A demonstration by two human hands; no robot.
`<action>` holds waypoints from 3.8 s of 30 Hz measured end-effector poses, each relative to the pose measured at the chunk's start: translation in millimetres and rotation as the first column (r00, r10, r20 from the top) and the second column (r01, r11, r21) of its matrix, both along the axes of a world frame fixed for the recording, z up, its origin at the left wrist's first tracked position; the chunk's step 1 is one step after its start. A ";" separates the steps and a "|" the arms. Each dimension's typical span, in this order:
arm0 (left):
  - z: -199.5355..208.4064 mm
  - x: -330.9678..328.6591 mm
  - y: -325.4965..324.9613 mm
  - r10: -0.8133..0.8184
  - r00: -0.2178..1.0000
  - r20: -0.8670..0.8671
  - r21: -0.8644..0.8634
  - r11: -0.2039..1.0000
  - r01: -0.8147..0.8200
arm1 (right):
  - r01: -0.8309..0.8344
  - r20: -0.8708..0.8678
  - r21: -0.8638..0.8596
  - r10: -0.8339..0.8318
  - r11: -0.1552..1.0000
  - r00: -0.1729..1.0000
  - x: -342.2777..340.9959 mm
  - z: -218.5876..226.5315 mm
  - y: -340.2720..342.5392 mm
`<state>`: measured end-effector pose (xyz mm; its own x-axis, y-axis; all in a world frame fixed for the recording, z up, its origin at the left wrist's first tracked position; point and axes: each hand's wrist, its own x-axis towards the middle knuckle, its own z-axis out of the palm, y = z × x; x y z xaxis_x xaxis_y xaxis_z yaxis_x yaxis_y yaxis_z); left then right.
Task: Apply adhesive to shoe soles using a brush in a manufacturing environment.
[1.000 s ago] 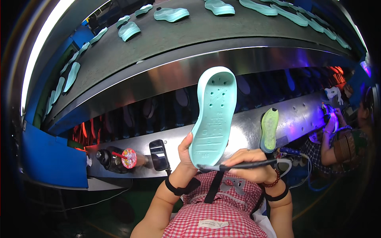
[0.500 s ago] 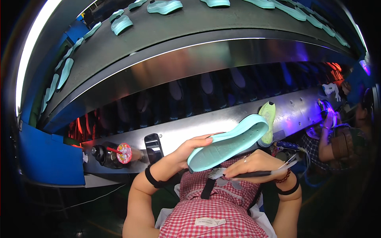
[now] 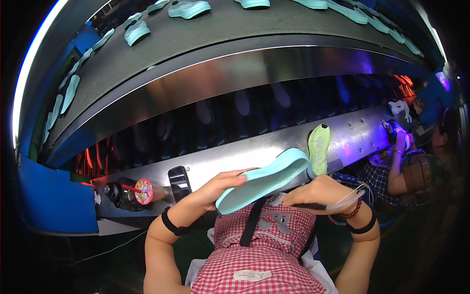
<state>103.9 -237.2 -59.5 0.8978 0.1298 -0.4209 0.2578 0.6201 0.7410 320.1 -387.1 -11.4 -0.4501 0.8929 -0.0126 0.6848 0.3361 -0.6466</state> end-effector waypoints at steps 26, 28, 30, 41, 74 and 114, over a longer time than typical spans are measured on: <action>132.3 -82.6 98.2 0.378 0.492 0.784 0.070 0.735 -0.675 | 0.546 -0.889 -0.381 -0.457 0.746 0.005 -7.7 -74.8 -23.7; 144.6 -97.4 152.6 0.564 0.265 0.782 -0.299 0.713 -0.635 | 0.500 -0.883 -0.439 -0.461 0.746 -0.088 -8.5 -78.0 -14.9; 148.0 -122.2 194.0 0.787 -0.189 0.587 -0.683 0.357 -0.637 | 0.482 -0.869 -0.463 -0.488 0.744 -0.081 -12.5 -82.8 -9.5; 211.0 -36.3 237.2 0.797 0.590 0.127 0.929 0.113 -0.352 | 0.488 -0.774 -0.620 -0.582 0.615 -0.251 31.8 -144.9 -22.7; 67.0 -31.2 50.9 0.599 0.617 0.511 0.167 0.635 -0.755 | 0.662 -0.814 -0.554 -0.495 0.504 -0.304 19.7 -126.4 -21.3; -126.8 68.0 -52.4 0.449 0.854 0.262 -0.673 0.720 -0.172 | 0.552 -0.723 -0.601 -0.687 0.578 -0.068 -10.3 -127.2 4.0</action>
